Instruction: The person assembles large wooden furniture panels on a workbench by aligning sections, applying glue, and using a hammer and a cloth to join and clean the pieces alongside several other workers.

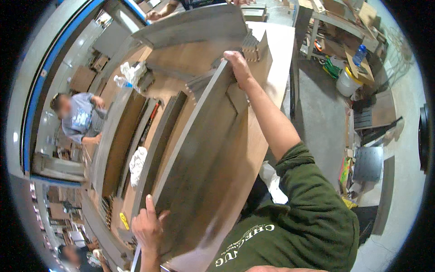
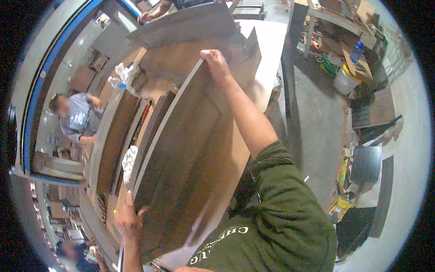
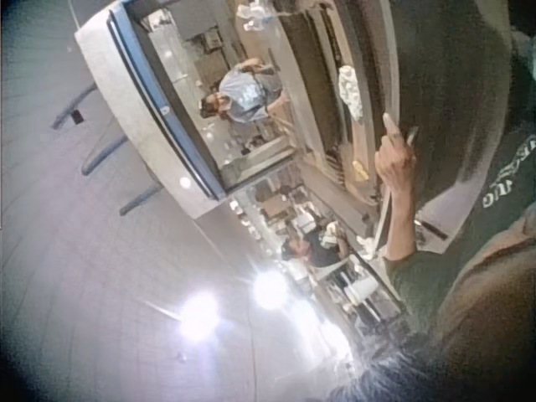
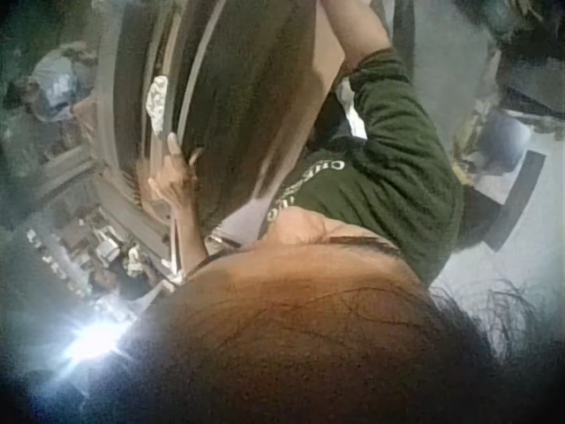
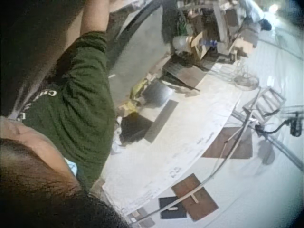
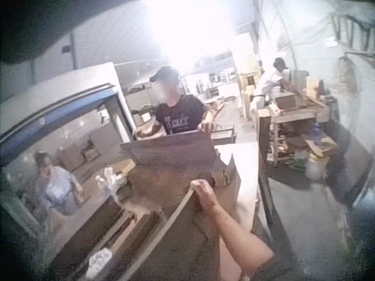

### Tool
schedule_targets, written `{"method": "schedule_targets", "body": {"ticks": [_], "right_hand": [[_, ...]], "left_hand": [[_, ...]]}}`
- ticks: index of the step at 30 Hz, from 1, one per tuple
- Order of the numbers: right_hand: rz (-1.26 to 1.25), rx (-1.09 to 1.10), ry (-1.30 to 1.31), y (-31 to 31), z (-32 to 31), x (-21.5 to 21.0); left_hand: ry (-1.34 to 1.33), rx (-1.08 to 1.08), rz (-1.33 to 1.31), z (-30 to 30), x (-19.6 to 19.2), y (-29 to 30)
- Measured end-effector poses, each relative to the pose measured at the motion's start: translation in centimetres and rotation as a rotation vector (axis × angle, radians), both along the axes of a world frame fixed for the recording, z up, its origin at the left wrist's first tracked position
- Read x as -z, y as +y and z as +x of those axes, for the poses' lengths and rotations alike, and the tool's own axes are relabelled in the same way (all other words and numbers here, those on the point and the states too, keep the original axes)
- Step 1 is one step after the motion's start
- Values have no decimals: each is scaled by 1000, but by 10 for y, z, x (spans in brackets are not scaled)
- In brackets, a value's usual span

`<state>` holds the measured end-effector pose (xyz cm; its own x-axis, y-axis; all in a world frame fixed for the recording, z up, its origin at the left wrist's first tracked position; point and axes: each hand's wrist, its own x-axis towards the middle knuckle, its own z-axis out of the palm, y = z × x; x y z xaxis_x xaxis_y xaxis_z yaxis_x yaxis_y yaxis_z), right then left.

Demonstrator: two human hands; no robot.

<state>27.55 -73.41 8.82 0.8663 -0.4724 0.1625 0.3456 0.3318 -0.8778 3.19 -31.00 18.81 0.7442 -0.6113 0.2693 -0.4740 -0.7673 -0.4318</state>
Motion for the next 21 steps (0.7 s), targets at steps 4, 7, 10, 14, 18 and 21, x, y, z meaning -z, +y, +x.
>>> {"method": "schedule_targets", "body": {"ticks": [4, 7, 10, 14, 18, 21], "right_hand": [[-105, -40, 5, 17, 17, -4], [-190, -130, -93, 34, 48, 8], [-437, -165, -235, -30, 78, 30], [-306, -150, -21, -16, 39, 6], [-563, -86, -177, -32, 35, 11], [-1340, 379, -248, -22, 22, -17]], "left_hand": [[-4, -82, -28, -4, 5, 18], [-5, -110, -180, -1, 10, 31], [-132, -289, -193, 4, 18, 16], [-244, -568, -333, -30, 30, 21], [-262, -638, -493, -47, 35, 10], [-281, -625, -544, -41, 41, 7]]}}
